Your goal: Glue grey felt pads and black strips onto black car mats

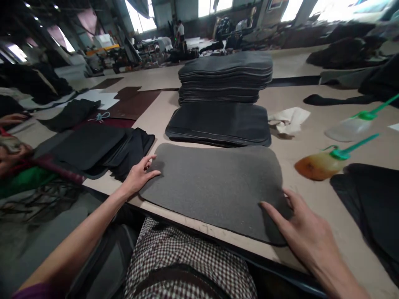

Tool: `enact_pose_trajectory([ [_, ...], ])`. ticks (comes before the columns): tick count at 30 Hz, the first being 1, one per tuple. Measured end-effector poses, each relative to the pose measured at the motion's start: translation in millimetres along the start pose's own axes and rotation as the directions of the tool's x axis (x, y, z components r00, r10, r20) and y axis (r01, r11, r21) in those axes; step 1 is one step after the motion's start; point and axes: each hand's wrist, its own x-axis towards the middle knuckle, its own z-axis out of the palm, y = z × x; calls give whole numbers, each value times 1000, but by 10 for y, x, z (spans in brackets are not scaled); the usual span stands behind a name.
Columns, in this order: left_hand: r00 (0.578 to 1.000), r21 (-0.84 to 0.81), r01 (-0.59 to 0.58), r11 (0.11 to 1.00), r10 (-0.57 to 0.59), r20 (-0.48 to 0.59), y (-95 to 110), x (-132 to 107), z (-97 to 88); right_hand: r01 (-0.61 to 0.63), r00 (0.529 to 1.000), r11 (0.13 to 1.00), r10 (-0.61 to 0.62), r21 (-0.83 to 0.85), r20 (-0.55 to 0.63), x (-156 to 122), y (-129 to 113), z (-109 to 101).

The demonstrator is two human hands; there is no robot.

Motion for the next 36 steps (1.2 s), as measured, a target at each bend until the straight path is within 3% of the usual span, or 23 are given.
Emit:
enact_pose_trajectory([
  [3, 998, 28, -67, 997, 68, -15, -76, -35, 39, -52, 995, 999, 50, 13, 89, 7, -2, -9],
  [12, 981, 109, -180, 978, 186, -48, -135, -118, 92, -17, 997, 1000, 17, -2, 72, 26, 50, 51],
  [21, 982, 73, -164, 984, 170, -87, -122, -114, 110, -46, 996, 999, 46, 5, 75, 20, -36, 9],
  [26, 973, 59, -144, 988, 152, -174, -95, -136, 110, -63, 994, 998, 62, 10, 88, 14, -14, 21],
  [36, 986, 89, -130, 987, 138, -90, -138, -132, 149, -46, 997, 999, 44, 28, 69, -3, 7, 36],
])
